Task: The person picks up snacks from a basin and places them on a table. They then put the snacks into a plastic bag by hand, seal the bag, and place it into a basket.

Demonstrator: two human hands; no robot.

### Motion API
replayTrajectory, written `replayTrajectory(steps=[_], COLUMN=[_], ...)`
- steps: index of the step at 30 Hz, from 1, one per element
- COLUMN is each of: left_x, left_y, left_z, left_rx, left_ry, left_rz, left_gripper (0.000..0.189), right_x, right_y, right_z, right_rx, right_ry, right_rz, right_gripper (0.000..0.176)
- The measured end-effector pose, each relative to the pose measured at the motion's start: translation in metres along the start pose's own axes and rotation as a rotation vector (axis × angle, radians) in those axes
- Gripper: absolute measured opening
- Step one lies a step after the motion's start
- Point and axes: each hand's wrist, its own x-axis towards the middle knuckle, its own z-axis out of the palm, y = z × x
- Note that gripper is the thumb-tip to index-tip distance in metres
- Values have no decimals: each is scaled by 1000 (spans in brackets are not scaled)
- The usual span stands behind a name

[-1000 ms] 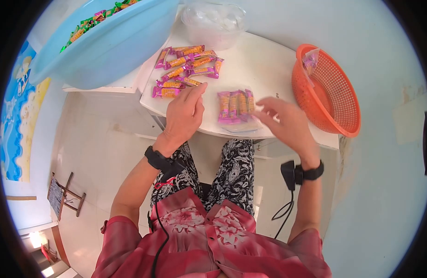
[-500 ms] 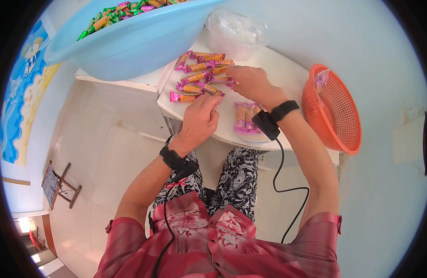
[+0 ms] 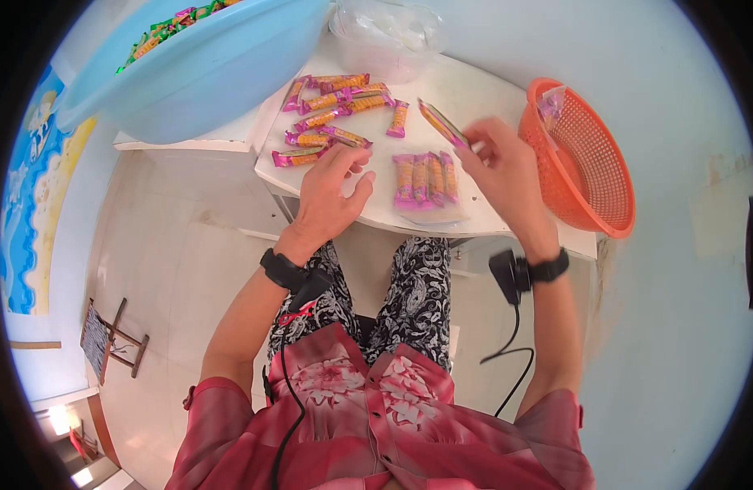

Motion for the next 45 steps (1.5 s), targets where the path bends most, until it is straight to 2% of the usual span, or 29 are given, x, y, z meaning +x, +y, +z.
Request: replayTrajectory(steps=[1, 7, 12, 15, 19, 22, 27, 30, 33, 36, 45], left_x=[-1, -13, -12, -12, -15, -20, -22, -23, -23, -23, -27], left_y=[8, 46, 57, 57, 58, 58, 56, 52, 52, 52, 49], left_z=[-4, -3, 15, 21, 23, 28, 33, 36, 37, 37, 37], left_rx=[-10, 122, 199, 238, 262, 139, 98, 77, 51, 26, -17], left_ry=[-31, -97, -125, -138, -134, -126, -57, -28, -13, -6, -15], left_rz=[1, 370, 375, 317, 269, 181, 246, 259, 263, 272, 224], left_gripper=[37, 43, 38, 33, 20, 18, 19, 21, 21, 21, 20], right_x=[-19, -133, -174, -178, -174, -165, -149, -136, -128, -121, -104], right_y=[0, 16, 6, 3, 0, -5, -12, -16, -12, -14, -5], right_z=[-4, 7, 24, 37, 49, 55, 70, 74, 80, 83, 98], right_rx=[49, 456, 569, 607, 510, 439, 364, 412, 434, 439, 335], right_ry=[43, 236, 264, 245, 244, 263, 312, 293, 290, 287, 342], right_rz=[34, 295, 322, 237, 150, 102, 83, 119, 64, 63, 70], right_gripper=[20, 18, 26, 30, 30, 30, 34, 37, 39, 37, 15])
